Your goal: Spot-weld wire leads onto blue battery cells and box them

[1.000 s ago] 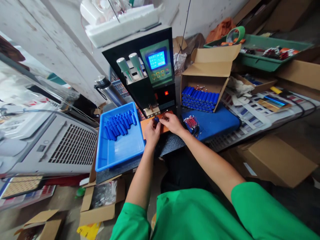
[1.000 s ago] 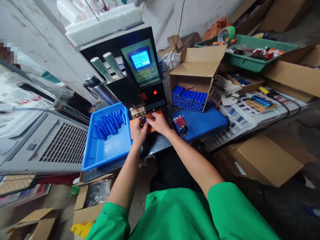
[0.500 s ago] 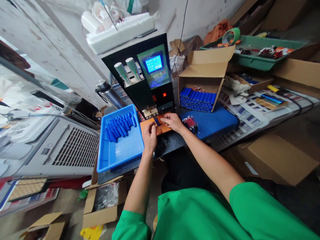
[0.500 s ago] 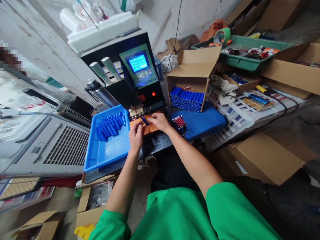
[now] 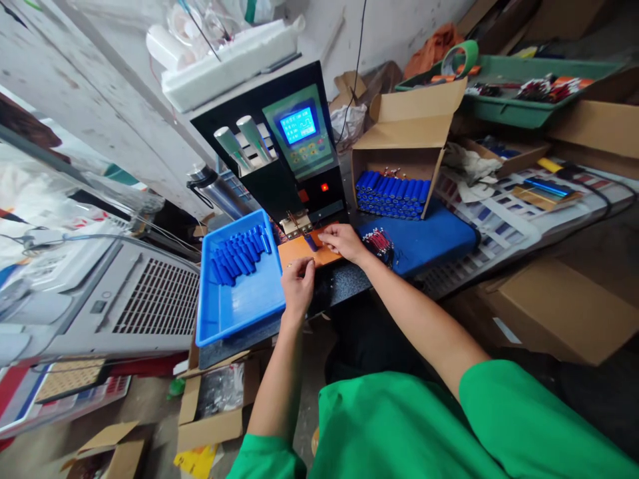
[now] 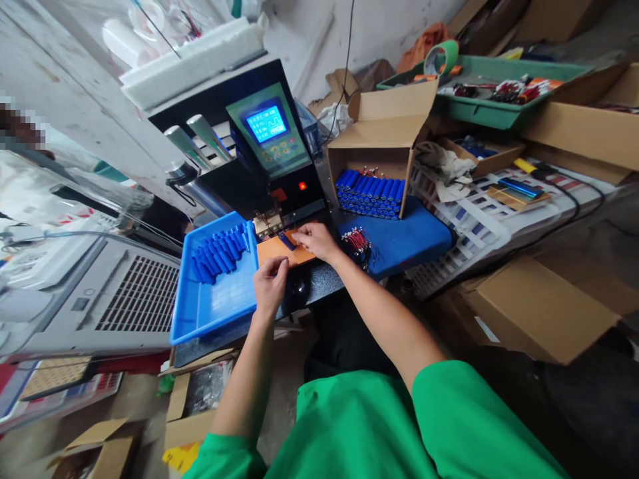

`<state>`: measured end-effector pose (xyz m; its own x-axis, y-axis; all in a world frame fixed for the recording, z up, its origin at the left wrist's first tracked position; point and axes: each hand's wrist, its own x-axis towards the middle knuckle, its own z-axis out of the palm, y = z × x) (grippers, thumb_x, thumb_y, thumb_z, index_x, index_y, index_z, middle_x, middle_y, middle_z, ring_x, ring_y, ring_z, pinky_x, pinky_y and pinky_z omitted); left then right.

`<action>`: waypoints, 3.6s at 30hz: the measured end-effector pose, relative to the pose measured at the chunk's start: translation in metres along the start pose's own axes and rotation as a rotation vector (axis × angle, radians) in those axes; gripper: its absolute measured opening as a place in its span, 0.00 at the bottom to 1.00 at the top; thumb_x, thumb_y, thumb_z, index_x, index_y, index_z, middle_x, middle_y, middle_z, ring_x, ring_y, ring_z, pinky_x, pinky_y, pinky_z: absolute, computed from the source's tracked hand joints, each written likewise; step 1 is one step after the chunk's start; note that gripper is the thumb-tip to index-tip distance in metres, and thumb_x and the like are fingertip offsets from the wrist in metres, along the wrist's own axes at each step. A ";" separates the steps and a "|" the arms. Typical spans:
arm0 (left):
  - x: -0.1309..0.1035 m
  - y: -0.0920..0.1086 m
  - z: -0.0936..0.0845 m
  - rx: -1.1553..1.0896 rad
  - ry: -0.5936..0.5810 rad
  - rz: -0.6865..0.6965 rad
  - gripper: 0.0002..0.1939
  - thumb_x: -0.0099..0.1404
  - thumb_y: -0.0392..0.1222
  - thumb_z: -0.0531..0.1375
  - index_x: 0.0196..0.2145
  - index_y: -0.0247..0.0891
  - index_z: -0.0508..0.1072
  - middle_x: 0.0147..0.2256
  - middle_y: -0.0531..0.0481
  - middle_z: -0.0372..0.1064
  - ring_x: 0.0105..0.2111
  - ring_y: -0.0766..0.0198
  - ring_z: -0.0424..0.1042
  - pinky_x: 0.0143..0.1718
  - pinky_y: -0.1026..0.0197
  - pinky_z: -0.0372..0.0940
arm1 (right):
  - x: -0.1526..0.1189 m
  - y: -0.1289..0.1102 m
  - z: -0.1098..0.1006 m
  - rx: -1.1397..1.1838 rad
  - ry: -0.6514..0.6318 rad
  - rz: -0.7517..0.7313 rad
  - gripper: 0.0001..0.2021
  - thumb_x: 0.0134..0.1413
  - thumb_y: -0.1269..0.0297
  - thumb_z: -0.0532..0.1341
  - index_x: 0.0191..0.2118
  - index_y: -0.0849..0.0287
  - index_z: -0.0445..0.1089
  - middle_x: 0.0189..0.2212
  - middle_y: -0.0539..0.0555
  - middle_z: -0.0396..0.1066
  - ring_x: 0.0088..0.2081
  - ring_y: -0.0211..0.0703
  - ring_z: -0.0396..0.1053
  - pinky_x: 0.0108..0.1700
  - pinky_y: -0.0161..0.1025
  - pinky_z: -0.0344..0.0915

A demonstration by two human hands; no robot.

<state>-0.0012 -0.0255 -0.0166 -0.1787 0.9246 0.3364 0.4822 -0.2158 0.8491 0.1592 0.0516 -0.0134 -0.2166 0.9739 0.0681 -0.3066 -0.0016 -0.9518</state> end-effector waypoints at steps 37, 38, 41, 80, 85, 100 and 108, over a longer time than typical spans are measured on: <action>0.030 -0.024 0.021 -0.005 -0.124 0.178 0.19 0.61 0.37 0.62 0.51 0.42 0.75 0.46 0.44 0.75 0.48 0.55 0.75 0.54 0.50 0.70 | -0.002 -0.002 -0.001 0.031 0.042 0.034 0.13 0.40 0.55 0.67 0.25 0.59 0.68 0.17 0.45 0.61 0.18 0.30 0.54 0.20 0.31 0.46; 0.030 -0.024 0.022 -0.022 -0.116 0.158 0.20 0.61 0.37 0.63 0.51 0.42 0.75 0.45 0.44 0.75 0.47 0.55 0.75 0.53 0.50 0.71 | -0.002 -0.003 -0.001 0.033 0.048 0.037 0.14 0.40 0.54 0.67 0.25 0.59 0.68 0.17 0.45 0.61 0.18 0.30 0.53 0.19 0.31 0.46; 0.027 -0.022 0.022 -0.076 -0.091 0.087 0.21 0.59 0.40 0.65 0.52 0.42 0.74 0.42 0.45 0.75 0.44 0.57 0.76 0.49 0.53 0.72 | -0.001 -0.003 0.000 0.028 0.058 0.042 0.14 0.41 0.54 0.68 0.25 0.58 0.66 0.16 0.44 0.60 0.18 0.30 0.54 0.20 0.31 0.47; 0.036 0.001 0.022 -0.145 0.034 -0.025 0.08 0.62 0.43 0.64 0.36 0.39 0.72 0.31 0.51 0.71 0.29 0.66 0.69 0.33 0.63 0.64 | 0.004 0.000 0.009 0.023 0.207 0.035 0.14 0.45 0.55 0.68 0.24 0.58 0.66 0.17 0.45 0.60 0.19 0.31 0.55 0.21 0.31 0.52; 0.038 0.001 0.024 -0.154 0.029 -0.046 0.11 0.61 0.46 0.65 0.37 0.38 0.72 0.29 0.52 0.70 0.28 0.66 0.68 0.32 0.63 0.63 | 0.005 0.001 0.008 0.038 0.203 0.037 0.14 0.45 0.55 0.68 0.24 0.58 0.66 0.17 0.45 0.60 0.19 0.30 0.55 0.20 0.30 0.52; 0.038 0.003 0.024 -0.126 0.034 -0.042 0.10 0.63 0.47 0.64 0.38 0.38 0.74 0.30 0.51 0.72 0.29 0.65 0.69 0.34 0.62 0.66 | 0.011 0.009 0.012 -0.098 0.234 -0.027 0.14 0.47 0.53 0.65 0.24 0.57 0.66 0.20 0.48 0.64 0.22 0.34 0.58 0.22 0.32 0.53; 0.035 0.002 0.023 -0.086 0.008 -0.051 0.11 0.64 0.47 0.63 0.40 0.39 0.78 0.33 0.50 0.74 0.30 0.65 0.70 0.36 0.63 0.65 | 0.009 0.006 0.017 -0.084 0.199 -0.039 0.14 0.47 0.53 0.65 0.23 0.58 0.66 0.20 0.48 0.65 0.22 0.35 0.61 0.24 0.33 0.56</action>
<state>0.0138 0.0135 -0.0128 -0.2084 0.9326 0.2948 0.3971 -0.1948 0.8969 0.1396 0.0566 -0.0133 -0.0166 0.9985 0.0526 -0.2308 0.0474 -0.9719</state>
